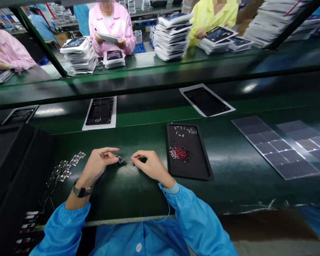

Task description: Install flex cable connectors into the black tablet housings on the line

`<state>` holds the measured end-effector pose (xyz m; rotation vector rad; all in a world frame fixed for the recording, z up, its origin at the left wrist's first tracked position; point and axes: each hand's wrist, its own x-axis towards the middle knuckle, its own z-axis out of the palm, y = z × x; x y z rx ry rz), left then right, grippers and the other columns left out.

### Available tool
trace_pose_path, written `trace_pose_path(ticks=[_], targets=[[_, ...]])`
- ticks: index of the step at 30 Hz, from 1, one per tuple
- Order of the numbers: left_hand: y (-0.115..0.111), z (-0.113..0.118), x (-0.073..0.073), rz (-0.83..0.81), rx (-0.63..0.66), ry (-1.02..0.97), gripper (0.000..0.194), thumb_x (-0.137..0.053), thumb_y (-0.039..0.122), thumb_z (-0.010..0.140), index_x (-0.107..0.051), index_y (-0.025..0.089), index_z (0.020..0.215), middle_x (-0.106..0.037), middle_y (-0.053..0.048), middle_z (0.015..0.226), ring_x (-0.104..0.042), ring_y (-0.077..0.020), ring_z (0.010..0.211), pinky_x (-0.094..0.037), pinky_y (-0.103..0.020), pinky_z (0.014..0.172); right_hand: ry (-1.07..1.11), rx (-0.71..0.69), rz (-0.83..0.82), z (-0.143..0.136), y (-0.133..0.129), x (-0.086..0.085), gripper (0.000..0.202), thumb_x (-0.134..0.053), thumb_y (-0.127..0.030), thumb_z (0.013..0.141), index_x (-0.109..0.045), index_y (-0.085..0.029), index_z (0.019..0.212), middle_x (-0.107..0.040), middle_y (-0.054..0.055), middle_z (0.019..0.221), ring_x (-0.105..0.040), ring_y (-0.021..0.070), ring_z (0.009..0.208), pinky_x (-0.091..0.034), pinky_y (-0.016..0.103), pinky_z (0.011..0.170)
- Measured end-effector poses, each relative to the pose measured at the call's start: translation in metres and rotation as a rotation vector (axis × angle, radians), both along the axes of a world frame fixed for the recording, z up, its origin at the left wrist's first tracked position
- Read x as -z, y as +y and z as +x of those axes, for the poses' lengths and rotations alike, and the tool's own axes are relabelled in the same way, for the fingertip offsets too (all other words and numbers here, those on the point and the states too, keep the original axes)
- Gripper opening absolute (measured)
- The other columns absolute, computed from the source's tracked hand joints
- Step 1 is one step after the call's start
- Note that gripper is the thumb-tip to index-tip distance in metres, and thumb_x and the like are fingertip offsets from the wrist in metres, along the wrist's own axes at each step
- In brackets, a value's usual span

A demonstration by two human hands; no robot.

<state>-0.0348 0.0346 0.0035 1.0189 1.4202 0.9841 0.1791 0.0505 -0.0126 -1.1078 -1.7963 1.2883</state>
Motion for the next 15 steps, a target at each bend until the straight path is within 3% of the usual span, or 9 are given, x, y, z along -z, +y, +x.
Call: trace_pose_path(ticks=[6,15], targets=[[0.001,0.015,0.01,-0.027,0.002,-0.108,0.025,-0.085,0.02,0.054,-0.077,0.014,0.078,-0.067,0.0,0.059,-0.063,-0.0131,0.06,-0.051,-0.025,0.066,0.08,-0.122,-0.198,-0.005,-0.001,0.004,0.019,-0.064,-0.033,0.084,-0.072,-0.016,0.08,-0.077,0.007,0.078,-0.071,0.0193,0.075,-0.053,0.03,0.075],[0.002,0.016,0.018,-0.092,0.055,-0.133,0.024,-0.086,0.021,0.054,-0.076,0.014,0.074,-0.068,-0.002,0.061,-0.062,-0.013,0.058,-0.048,-0.024,0.061,0.113,-0.16,-0.344,-0.001,0.003,0.012,0.029,-0.069,-0.043,0.081,-0.071,-0.015,0.077,-0.076,0.008,0.076,-0.07,0.0187,0.073,-0.053,0.03,0.073]])
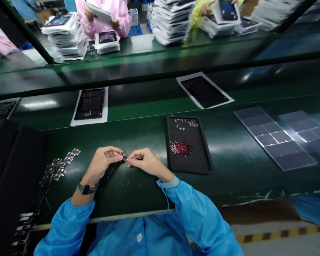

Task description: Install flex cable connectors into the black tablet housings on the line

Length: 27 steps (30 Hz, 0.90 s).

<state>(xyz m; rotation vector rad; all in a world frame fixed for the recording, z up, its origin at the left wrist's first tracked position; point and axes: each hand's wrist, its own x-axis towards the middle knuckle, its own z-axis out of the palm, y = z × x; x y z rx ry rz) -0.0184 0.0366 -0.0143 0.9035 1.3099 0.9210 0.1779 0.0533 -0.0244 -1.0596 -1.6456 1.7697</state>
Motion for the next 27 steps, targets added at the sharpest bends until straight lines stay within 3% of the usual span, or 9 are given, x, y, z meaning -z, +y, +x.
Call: trace_pose_path(ticks=[5,27], targets=[[-0.0006,-0.001,0.0004,-0.032,0.039,0.005,0.022,-0.085,0.021,0.055,-0.076,0.014,0.074,-0.069,-0.003,0.062,-0.062,-0.013,0.057,-0.048,-0.024,0.059,-0.018,-0.066,-0.039,0.0027,0.0009,0.0019,0.028,-0.068,-0.042,0.081,-0.072,-0.015,0.077,-0.077,0.008,0.078,-0.07,0.0186,0.076,-0.052,0.03,0.075],[-0.001,-0.0021,0.0032,-0.016,0.091,0.039,0.023,-0.086,0.023,0.055,-0.075,0.014,0.073,-0.07,-0.004,0.062,-0.065,-0.015,0.06,-0.051,-0.026,0.061,-0.061,-0.083,-0.097,0.0024,-0.0018,0.0032,0.021,-0.066,-0.034,0.082,-0.072,-0.016,0.073,-0.077,0.006,0.076,-0.069,0.0164,0.072,-0.051,0.027,0.071]])
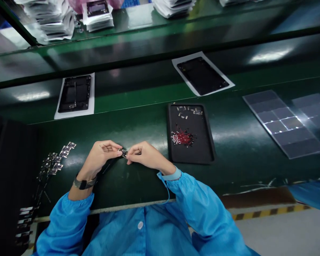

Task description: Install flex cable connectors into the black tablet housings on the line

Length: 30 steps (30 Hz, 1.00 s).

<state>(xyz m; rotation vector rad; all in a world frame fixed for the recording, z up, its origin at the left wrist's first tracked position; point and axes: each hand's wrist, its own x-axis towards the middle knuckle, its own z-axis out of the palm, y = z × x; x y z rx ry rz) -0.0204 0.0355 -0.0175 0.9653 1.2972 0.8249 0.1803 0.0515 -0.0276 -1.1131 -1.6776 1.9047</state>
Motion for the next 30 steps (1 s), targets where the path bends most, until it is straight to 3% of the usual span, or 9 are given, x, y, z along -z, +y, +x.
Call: trace_pose_path(ticks=[7,15,25,30], targets=[[0.001,-0.002,0.007,-0.061,-0.038,-0.134,0.024,-0.086,0.021,0.057,-0.072,0.013,0.075,-0.069,-0.002,0.061,-0.064,-0.0124,0.059,-0.05,-0.023,0.061,0.046,0.067,0.032,-0.002,-0.001,0.002,0.021,-0.067,-0.037,0.082,-0.072,-0.016,0.081,-0.078,0.006,0.081,-0.072,0.0186,0.08,-0.053,0.03,0.077],[0.001,0.002,0.008,-0.088,-0.051,-0.152,0.025,-0.087,0.022,0.054,-0.071,0.013,0.071,-0.068,-0.001,0.062,-0.061,-0.0111,0.058,-0.047,-0.023,0.06,0.095,0.043,0.01,0.0,0.001,0.005,0.03,-0.07,-0.045,0.082,-0.073,-0.016,0.084,-0.078,0.007,0.084,-0.072,0.0195,0.083,-0.053,0.032,0.08],[-0.001,0.003,0.003,-0.077,-0.027,-0.097,0.024,-0.087,0.021,0.053,-0.07,0.014,0.069,-0.068,-0.002,0.062,-0.062,-0.0117,0.059,-0.048,-0.023,0.06,0.107,0.01,-0.05,0.003,0.002,0.008,0.028,-0.071,-0.043,0.082,-0.072,-0.015,0.083,-0.078,0.008,0.085,-0.072,0.0193,0.083,-0.053,0.032,0.08],[0.001,-0.004,-0.001,-0.035,0.039,0.017,0.023,-0.084,0.024,0.056,-0.071,0.014,0.072,-0.068,-0.002,0.064,-0.062,-0.0136,0.06,-0.048,-0.025,0.061,0.086,-0.016,0.001,-0.002,0.002,0.005,0.023,-0.068,-0.038,0.083,-0.073,-0.016,0.085,-0.078,0.007,0.088,-0.073,0.0209,0.085,-0.054,0.033,0.08]])
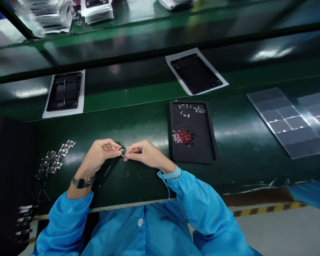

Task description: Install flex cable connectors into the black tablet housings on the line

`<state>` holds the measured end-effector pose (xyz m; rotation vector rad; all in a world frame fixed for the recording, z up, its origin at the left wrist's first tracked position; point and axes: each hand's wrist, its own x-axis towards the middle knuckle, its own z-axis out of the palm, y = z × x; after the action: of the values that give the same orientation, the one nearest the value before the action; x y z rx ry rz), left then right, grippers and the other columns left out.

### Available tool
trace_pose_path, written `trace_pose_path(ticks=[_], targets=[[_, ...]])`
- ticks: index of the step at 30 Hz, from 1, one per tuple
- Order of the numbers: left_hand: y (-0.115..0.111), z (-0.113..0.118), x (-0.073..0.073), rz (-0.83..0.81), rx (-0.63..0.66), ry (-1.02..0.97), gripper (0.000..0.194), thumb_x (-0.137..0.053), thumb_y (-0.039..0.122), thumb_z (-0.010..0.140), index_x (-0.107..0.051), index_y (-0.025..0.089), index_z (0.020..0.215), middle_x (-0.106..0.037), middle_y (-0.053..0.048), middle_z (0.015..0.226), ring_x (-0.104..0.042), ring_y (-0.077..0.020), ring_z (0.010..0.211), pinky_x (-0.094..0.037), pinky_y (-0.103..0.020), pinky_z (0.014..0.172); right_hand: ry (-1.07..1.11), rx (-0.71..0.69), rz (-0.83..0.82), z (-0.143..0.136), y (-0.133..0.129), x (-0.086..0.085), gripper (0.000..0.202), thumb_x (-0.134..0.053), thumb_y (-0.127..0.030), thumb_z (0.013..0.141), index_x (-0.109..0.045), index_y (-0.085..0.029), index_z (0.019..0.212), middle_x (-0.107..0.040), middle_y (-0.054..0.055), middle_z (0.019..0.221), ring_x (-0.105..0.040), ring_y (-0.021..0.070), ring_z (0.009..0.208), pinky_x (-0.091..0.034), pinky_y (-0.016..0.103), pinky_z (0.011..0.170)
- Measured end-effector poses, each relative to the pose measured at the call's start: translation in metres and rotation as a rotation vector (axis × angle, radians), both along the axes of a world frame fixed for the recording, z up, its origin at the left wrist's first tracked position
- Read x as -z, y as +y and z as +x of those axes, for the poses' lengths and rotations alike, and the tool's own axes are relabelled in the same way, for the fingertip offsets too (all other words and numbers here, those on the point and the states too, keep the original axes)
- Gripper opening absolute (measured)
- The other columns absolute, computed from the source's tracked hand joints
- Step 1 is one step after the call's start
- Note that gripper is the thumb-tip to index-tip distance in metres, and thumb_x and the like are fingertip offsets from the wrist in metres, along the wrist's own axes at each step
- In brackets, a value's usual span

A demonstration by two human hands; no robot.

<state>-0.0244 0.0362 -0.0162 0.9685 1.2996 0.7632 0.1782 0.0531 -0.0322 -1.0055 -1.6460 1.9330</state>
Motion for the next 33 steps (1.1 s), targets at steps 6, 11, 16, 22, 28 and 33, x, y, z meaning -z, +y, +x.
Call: trace_pose_path(ticks=[6,11,16,22,28,33], targets=[[0.009,-0.044,-0.001,0.215,-0.086,0.6,0.017,-0.072,0.031,0.065,-0.072,0.018,0.075,-0.073,-0.006,0.078,-0.064,-0.0214,0.073,-0.049,-0.031,0.068,-0.212,0.373,0.449,0.045,0.009,-0.027,0.019,-0.067,-0.026,0.084,-0.074,-0.021,0.101,-0.076,0.005,0.107,-0.068,0.0237,0.104,-0.05,0.037,0.094],[0.01,-0.074,0.0,0.336,-0.1,0.982,0.022,-0.065,0.034,0.072,-0.075,0.021,0.087,-0.073,-0.009,0.098,-0.064,-0.0274,0.09,-0.049,-0.038,0.079,-0.502,0.653,0.735,0.13,0.004,-0.042,0.016,-0.062,-0.027,0.088,-0.074,-0.022,0.096,-0.074,0.007,0.096,-0.066,0.0257,0.092,-0.052,0.041,0.082],[-0.001,-0.099,-0.011,0.301,-0.342,1.127,0.022,-0.067,0.036,0.076,-0.075,0.02,0.089,-0.071,-0.007,0.094,-0.064,-0.0271,0.089,-0.05,-0.038,0.079,-0.726,0.421,0.879,0.165,-0.001,-0.02,0.019,-0.059,-0.032,0.089,-0.075,-0.025,0.096,-0.07,0.008,0.092,-0.062,0.0278,0.09,-0.05,0.046,0.081],[-0.026,-0.123,-0.017,0.231,-0.48,1.196,0.024,-0.071,0.033,0.073,-0.074,0.017,0.089,-0.071,-0.009,0.09,-0.065,-0.0273,0.087,-0.05,-0.036,0.077,-0.648,0.377,1.022,0.16,0.002,0.004,0.026,-0.056,-0.043,0.092,-0.074,-0.026,0.084,-0.067,0.008,0.086,-0.063,0.0269,0.083,-0.053,0.043,0.076],[-0.038,-0.137,-0.002,0.216,-0.451,1.266,0.021,-0.064,0.025,0.08,-0.073,0.017,0.098,-0.07,-0.01,0.099,-0.061,-0.0261,0.095,-0.047,-0.036,0.088,-0.595,0.349,1.112,0.151,0.012,0.007,0.035,-0.046,-0.059,0.094,-0.068,-0.032,0.088,-0.062,0.007,0.085,-0.064,0.0297,0.075,-0.052,0.047,0.067],[-0.027,-0.134,0.01,0.193,-0.425,1.217,0.026,-0.069,0.027,0.078,-0.073,0.015,0.101,-0.067,-0.014,0.102,-0.057,-0.0298,0.102,-0.044,-0.04,0.094,-0.592,0.295,1.19,0.146,0.018,0.007,0.036,-0.044,-0.055,0.095,-0.066,-0.029,0.083,-0.063,0.008,0.081,-0.064,0.0306,0.074,-0.052,0.048,0.068]])
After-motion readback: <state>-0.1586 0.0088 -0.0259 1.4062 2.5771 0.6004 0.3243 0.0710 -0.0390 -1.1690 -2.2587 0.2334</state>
